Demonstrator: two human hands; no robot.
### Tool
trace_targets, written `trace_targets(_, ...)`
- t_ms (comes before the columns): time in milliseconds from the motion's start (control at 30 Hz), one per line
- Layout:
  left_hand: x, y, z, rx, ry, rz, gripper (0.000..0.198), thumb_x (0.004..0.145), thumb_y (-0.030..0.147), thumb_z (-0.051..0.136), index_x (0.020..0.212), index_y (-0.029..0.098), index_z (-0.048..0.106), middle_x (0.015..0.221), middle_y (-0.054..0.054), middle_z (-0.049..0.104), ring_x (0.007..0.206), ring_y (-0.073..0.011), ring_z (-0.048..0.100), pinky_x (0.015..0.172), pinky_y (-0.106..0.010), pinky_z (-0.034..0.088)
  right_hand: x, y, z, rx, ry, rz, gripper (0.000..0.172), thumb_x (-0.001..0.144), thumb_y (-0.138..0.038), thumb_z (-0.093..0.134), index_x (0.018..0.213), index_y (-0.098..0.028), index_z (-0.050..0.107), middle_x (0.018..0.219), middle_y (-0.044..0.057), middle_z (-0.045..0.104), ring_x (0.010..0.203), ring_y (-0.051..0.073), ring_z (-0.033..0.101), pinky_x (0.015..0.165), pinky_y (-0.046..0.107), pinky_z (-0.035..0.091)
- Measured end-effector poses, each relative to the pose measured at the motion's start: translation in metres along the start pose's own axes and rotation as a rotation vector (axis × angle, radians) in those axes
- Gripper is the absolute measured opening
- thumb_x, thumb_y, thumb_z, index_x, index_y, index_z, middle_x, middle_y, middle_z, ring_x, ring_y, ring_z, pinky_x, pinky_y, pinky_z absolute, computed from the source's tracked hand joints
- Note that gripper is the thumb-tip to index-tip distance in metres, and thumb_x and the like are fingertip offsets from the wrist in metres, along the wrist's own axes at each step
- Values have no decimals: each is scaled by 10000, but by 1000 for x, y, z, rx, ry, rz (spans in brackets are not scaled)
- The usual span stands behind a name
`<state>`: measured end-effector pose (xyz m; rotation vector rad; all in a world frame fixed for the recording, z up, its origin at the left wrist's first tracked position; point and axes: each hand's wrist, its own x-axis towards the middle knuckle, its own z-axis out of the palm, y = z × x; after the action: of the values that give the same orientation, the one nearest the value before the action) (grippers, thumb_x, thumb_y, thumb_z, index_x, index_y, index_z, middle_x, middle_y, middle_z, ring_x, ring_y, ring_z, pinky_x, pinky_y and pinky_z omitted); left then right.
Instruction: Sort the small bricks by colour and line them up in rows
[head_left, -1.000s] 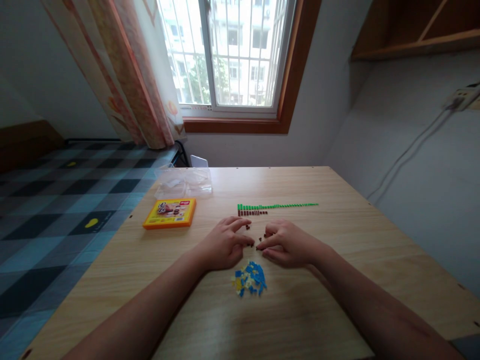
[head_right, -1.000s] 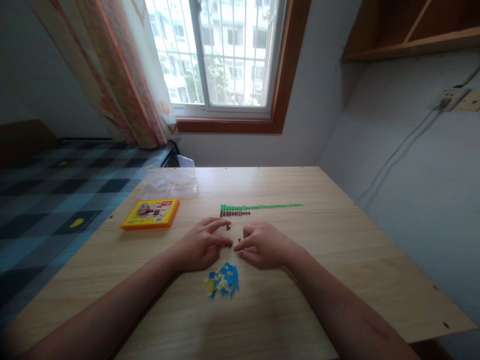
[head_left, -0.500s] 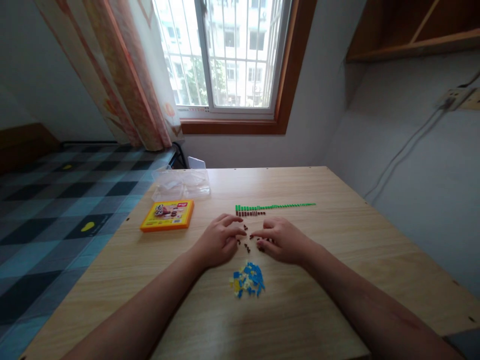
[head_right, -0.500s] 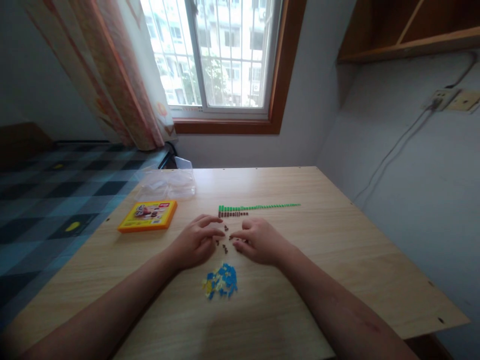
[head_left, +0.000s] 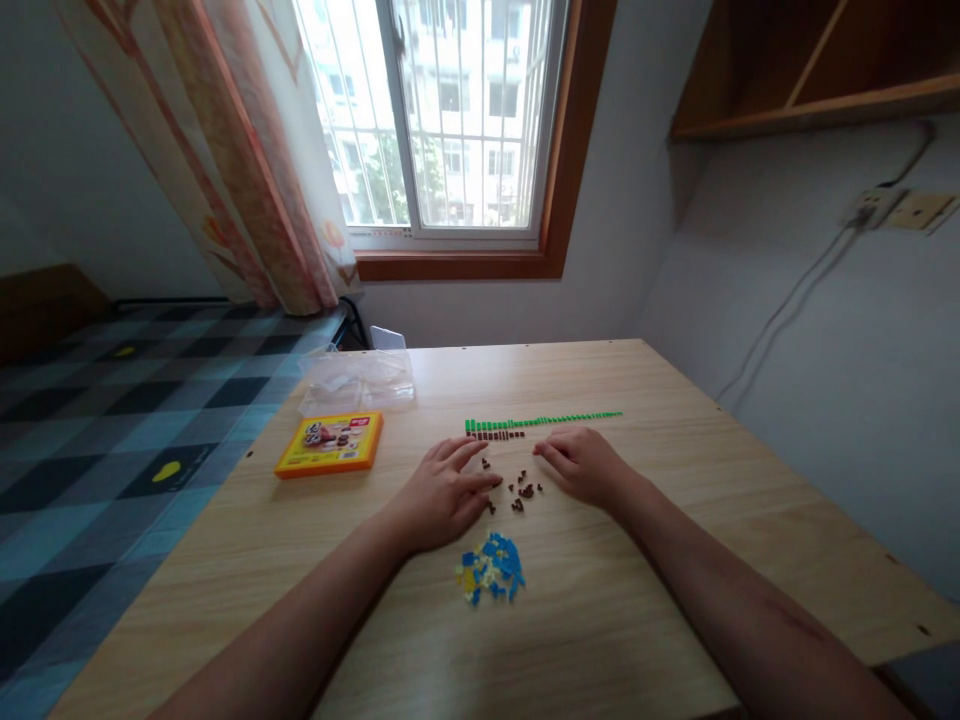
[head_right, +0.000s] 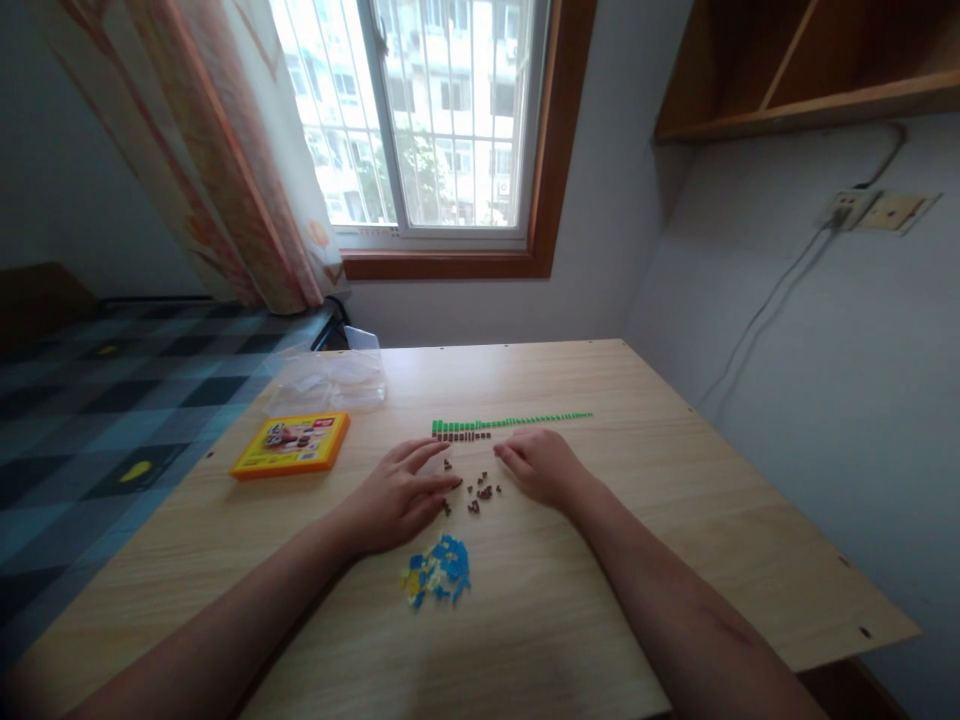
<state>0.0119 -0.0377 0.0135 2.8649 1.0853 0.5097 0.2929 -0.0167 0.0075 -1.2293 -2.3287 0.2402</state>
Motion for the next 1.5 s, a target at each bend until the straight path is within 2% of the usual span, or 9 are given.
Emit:
trace_targets(300,-2,-5,2,-1,87,1,277,945,306,557,1130,312,764,1431,-92,563,1334,-312,485,1088,-545,436,-3,-1,-3,80,-79,-74,316,966,-242,560,691,-174,699,669,32,657,625,128,538,635,258,349)
trace_targets(433,-3,-6,2,6,48,12,270,958,337,548,1121,329,763,1427,-85,562,1346,-309,476,1093,-554,433,-5,2,-4,171,-93,-63,151,886,-191,634,886,-208,784,757,23,700,658,123,569,637,244,384)
trace_targets(633,-1,-10,5,40,73,-25,289,977,329,519,1154,308,747,1412,-80,571,1322,-303,489,1077,-553,457,-6,-1,-5,224,-144,-70,179,839,-170,667,922,-234,812,753,12,670,637,107,564,612,228,402)
trace_targets(900,-1,-10,8,24,121,-30,288,974,298,512,1153,266,736,1404,-100,580,1289,-296,518,1069,-547,464,-9,-18,-6,198,-222,-184,205,820,-140,672,897,-260,819,787,7,703,680,117,603,660,241,430)
trace_targets(1033,0,-10,6,-16,149,-29,291,970,276,506,1154,244,729,1369,-112,608,1257,-291,541,1053,-543,477,-10,-19,-7,192,-258,-211,220,800,-118,659,864,-258,817,769,-7,702,642,104,588,632,232,419)
trace_targets(1300,1,-10,3,-27,164,-27,277,972,255,501,1136,229,723,1310,-109,638,1228,-272,556,1062,-519,476,-9,-19,-7,196,-258,-185,229,802,-134,663,908,-261,821,788,4,719,652,112,591,634,235,420)
trace_targets(1500,0,-13,5,-42,188,-36,258,971,244,504,1110,233,722,1285,-99,650,1203,-266,565,1055,-517,481,-8,-19,-11,231,-272,-166,202,781,-120,659,847,-237,810,798,9,720,675,116,605,650,230,433)
